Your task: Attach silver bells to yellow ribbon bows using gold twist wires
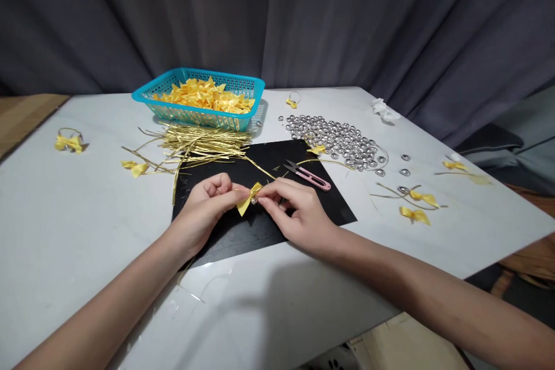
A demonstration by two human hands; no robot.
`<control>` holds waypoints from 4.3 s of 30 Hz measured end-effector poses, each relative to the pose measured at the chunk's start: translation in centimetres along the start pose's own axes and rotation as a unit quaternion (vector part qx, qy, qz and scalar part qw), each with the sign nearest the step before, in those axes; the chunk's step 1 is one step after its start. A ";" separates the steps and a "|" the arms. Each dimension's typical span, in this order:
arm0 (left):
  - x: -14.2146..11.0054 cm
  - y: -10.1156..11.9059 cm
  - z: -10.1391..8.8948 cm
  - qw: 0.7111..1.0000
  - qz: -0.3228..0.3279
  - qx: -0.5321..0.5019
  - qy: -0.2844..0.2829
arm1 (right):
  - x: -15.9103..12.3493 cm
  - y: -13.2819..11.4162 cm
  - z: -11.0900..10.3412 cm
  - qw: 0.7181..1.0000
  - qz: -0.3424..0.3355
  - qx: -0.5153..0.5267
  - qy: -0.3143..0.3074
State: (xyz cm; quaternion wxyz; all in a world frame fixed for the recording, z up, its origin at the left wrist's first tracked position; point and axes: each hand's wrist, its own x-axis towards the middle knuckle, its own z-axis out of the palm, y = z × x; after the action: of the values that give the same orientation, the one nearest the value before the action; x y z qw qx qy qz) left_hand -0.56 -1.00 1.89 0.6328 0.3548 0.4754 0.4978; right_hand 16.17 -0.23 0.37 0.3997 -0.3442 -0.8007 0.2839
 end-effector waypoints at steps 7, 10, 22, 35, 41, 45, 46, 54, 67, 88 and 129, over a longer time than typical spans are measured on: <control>0.1 0.2 -0.2 1.000 -0.025 -0.002 -0.018 | 0.0 0.2 0.0 0.999 -0.036 0.007 0.005; 0.1 0.0 -0.1 1.000 -0.023 -0.011 -0.017 | 0.1 0.2 0.0 0.999 -0.046 0.004 0.006; 0.0 -0.2 -0.1 0.999 -0.006 -0.034 -0.011 | 0.2 0.4 -0.2 0.999 -0.044 -0.012 0.005; 0.1 -0.3 0.0 0.999 -0.006 -0.049 -0.018 | 0.4 0.4 -0.3 0.998 -0.064 -0.005 0.008; 0.0 -0.3 0.2 0.999 -0.006 -0.049 -0.010 | 0.3 0.2 0.0 0.998 -0.050 0.017 0.019; -0.1 -0.3 0.3 0.998 -0.001 -0.064 -0.012 | 0.4 0.1 0.2 0.999 -0.023 0.028 0.018; -0.1 -0.3 0.3 0.998 0.000 -0.066 -0.013 | 0.4 0.1 0.2 0.999 -0.022 0.028 0.019; 0.1 -0.4 0.1 0.997 0.002 -0.077 -0.018 | 0.5 0.4 0.2 0.999 -0.036 0.034 0.019; 0.1 -0.4 -0.1 0.996 -0.005 -0.089 -0.028 | 0.4 0.1 0.2 0.999 -0.019 0.040 0.029; 0.1 -0.4 0.1 0.997 -0.007 -0.079 -0.018 | 0.4 0.0 0.1 0.999 -0.019 0.033 0.024; 0.0 -0.4 0.1 0.998 0.005 -0.062 -0.008 | 0.4 -0.3 0.3 0.999 -0.007 0.031 0.027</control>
State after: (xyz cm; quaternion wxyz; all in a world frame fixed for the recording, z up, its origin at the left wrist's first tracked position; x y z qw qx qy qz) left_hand -0.33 -1.10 1.59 0.6548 0.3211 0.4371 0.5264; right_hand 15.71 -0.15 0.59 0.4334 -0.3337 -0.7830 0.2963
